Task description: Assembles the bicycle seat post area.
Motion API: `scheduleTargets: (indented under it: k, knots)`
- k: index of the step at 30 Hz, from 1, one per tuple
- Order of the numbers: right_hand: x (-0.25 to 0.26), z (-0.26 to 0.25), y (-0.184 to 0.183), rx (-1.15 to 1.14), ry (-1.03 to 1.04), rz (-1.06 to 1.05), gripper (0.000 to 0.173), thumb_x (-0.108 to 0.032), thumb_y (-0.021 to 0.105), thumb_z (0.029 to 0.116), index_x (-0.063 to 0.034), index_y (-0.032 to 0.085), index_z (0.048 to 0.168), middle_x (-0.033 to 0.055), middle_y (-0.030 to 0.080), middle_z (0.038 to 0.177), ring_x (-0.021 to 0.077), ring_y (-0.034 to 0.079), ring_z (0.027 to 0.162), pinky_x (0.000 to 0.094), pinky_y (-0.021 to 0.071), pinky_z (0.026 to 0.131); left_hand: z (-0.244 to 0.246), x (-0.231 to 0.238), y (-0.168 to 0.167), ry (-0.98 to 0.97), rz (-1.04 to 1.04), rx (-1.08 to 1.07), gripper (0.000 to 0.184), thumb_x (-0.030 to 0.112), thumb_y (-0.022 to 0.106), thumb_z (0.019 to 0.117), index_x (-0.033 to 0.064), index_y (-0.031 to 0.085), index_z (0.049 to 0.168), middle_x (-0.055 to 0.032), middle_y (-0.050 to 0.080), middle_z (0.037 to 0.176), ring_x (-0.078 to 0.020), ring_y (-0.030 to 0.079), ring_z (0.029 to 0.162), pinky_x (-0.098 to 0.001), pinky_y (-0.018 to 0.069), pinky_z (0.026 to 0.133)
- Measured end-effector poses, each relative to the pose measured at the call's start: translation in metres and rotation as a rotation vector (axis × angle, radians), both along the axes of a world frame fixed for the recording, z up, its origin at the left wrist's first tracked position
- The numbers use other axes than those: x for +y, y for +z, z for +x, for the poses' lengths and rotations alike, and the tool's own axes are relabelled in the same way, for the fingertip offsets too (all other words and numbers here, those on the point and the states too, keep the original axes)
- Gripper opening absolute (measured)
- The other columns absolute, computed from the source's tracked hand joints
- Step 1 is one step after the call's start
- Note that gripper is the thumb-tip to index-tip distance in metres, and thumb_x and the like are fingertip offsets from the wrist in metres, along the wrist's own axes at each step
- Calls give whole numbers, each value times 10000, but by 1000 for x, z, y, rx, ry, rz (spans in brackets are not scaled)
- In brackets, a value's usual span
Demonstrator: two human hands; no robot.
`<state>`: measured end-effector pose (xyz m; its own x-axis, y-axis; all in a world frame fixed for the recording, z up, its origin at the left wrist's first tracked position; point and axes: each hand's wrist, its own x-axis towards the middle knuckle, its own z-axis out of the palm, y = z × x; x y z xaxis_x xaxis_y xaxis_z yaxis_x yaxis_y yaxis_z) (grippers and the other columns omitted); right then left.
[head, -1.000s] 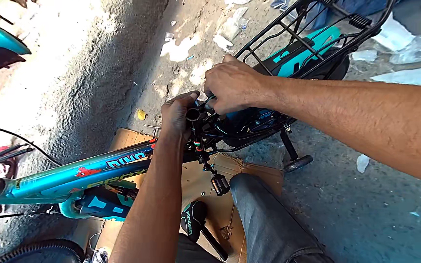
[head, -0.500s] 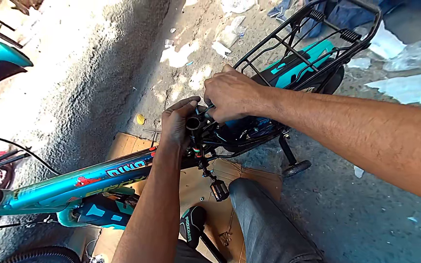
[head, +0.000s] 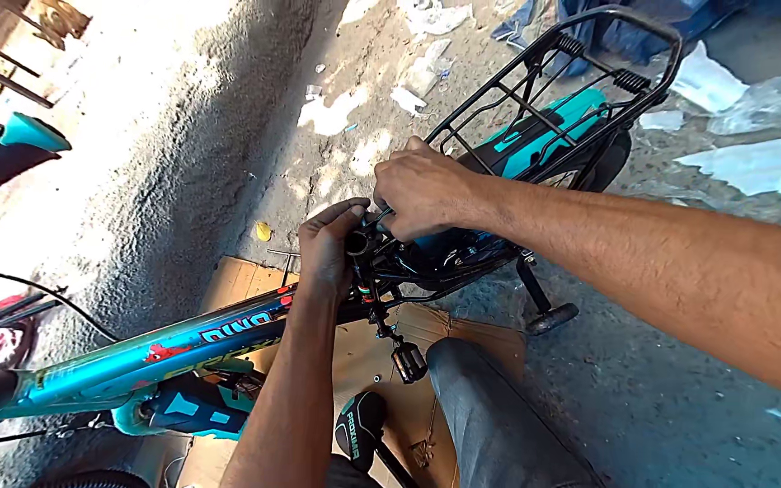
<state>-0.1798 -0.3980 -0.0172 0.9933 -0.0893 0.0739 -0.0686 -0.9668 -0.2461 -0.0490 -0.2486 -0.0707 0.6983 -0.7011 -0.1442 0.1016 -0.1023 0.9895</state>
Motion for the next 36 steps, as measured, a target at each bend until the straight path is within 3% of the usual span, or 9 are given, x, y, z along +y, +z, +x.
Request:
scheduleTargets:
  k: [1, 2, 7, 15, 21, 26, 30, 36]
  knots:
    - [-6, 11, -23, -104, 26, -7, 295, -372, 620, 885, -111, 652, 751, 95, 624, 816, 279, 604, 814, 507, 388, 795, 1, 1, 0, -6, -7, -8, 210, 86, 570, 1020, -26, 726, 1104, -133, 744, 876, -166, 706, 736, -319, 602, 682]
    - [-8, 17, -27, -55, 38, -16, 299, -398, 627, 888, -137, 633, 742, 70, 601, 815, 260, 590, 821, 504, 382, 797, 1, 1, 1, -11, -7, -11, 211, 86, 565, 1025, -26, 725, 1104, -133, 745, 879, -163, 706, 738, -316, 602, 685]
    - [-9, 22, -23, 47, 41, -10, 296, -402, 633, 896, -133, 662, 778, 72, 619, 854, 261, 602, 863, 511, 384, 814, -7, 2, -2, 49, 0, -98, 192, 39, 584, 974, -20, 762, 1012, -123, 737, 847, -164, 695, 726, -320, 593, 677]
    - [-8, 23, -23, 39, 39, -19, 303, -414, 630, 894, -138, 663, 774, 71, 618, 846, 262, 602, 868, 513, 382, 820, -4, 6, -4, -24, -30, -124, 215, 37, 561, 993, -26, 745, 1085, -128, 732, 863, -160, 694, 726, -314, 600, 686]
    - [-9, 23, -24, 44, 38, -20, 283, -386, 633, 890, -135, 658, 763, 70, 619, 842, 261, 602, 871, 507, 385, 823, -20, -2, 0, 150, 80, -144, 172, 60, 614, 963, 10, 772, 914, -102, 732, 788, -157, 687, 698, -313, 577, 659]
    - [-7, 23, -25, 37, 34, -24, 286, -391, 630, 886, -136, 649, 758, 68, 619, 851, 259, 599, 872, 503, 382, 811, -17, 3, 1, 101, 86, -134, 211, 89, 578, 975, 10, 774, 960, -121, 736, 832, -180, 694, 733, -338, 583, 675]
    - [-8, 25, -24, 35, 34, -4, 287, -386, 647, 881, -128, 658, 758, 71, 617, 838, 261, 602, 864, 511, 388, 820, -21, 0, 4, 150, 137, -180, 194, 117, 598, 978, 47, 773, 931, -83, 720, 797, -161, 671, 712, -331, 559, 653]
    - [-8, 26, -26, 35, 39, -14, 314, -410, 636, 888, -137, 645, 733, 66, 611, 828, 257, 600, 860, 514, 382, 813, -15, 6, 9, 136, 118, -16, 201, 105, 610, 975, 1, 772, 1031, -131, 743, 911, -190, 704, 798, -342, 587, 710]
